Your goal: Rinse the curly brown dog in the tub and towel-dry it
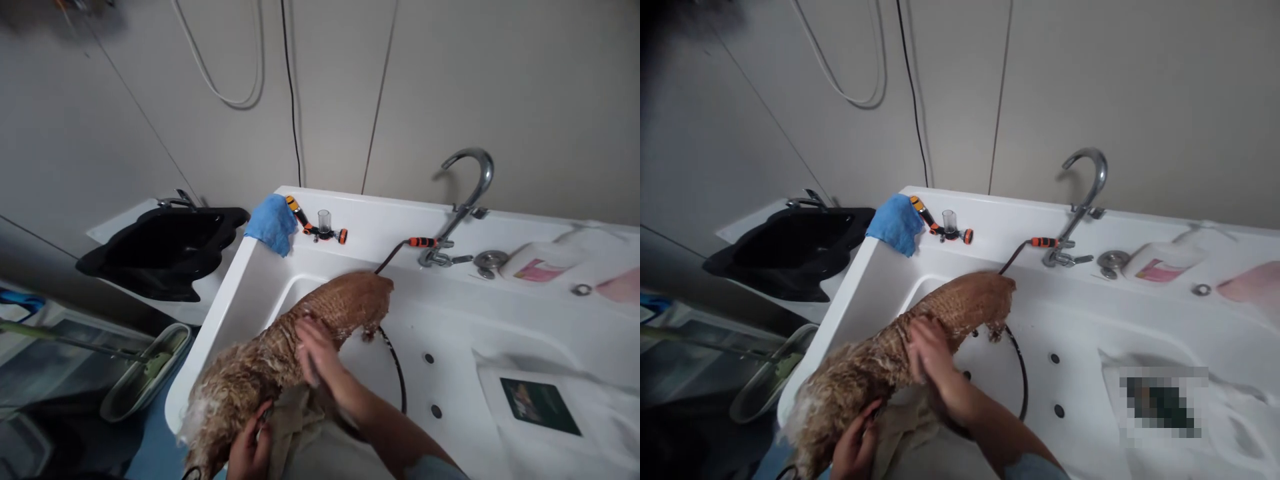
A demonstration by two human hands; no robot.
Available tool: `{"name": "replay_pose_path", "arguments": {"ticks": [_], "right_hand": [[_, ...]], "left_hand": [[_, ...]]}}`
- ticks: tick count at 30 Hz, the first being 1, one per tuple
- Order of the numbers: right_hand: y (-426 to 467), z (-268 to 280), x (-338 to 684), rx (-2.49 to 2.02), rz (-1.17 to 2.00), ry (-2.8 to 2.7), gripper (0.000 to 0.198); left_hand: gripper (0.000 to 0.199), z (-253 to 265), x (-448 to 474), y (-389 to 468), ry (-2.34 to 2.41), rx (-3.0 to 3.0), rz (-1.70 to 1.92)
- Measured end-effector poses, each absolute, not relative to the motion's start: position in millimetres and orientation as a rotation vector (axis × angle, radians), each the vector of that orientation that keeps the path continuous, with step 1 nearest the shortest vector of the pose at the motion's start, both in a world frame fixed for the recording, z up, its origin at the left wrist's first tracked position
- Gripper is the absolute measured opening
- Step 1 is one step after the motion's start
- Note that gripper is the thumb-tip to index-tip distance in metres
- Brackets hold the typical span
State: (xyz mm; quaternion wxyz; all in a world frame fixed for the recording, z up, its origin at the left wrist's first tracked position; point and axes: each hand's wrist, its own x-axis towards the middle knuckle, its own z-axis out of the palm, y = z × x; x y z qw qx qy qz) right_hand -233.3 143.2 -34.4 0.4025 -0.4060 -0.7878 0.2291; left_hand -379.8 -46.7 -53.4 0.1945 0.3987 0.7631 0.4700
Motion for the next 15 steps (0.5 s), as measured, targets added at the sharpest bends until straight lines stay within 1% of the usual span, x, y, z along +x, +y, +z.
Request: {"name": "replay_pose_path", "arguments": {"ticks": [2,4,8,10,12,14,15], "right_hand": [[135,-35,-269,-0.852,0.51,-2.214,0.042],[147,-36,-264,-0.877,0.385,-2.327,0.043],[209,-24,-179,-1.384,0.133,-2.177,0.04],[229,-8,-156,-1.551,0.098,-2.072,0.039],[225,6,-171,-1.483,0.169,-2.119,0.035],[203,14,-216,-1.192,0.297,-2.307,0.031],[191,15,-241,-1.076,0.337,-2.377,0.027]], "left_hand": [[0.033,-63,-389,-49,2.04,1.061,1.353],[0.034,-67,-396,-47,1.99,1.075,1.318],[0.035,-69,-404,-45,1.901,1.162,1.281],[0.036,-72,-407,-46,1.89,1.188,1.312],[0.038,-77,-410,-47,1.887,1.226,1.321],[0.039,-81,-412,-47,1.884,1.276,1.311],[0.039,-82,-413,-48,1.886,1.297,1.307]]}}
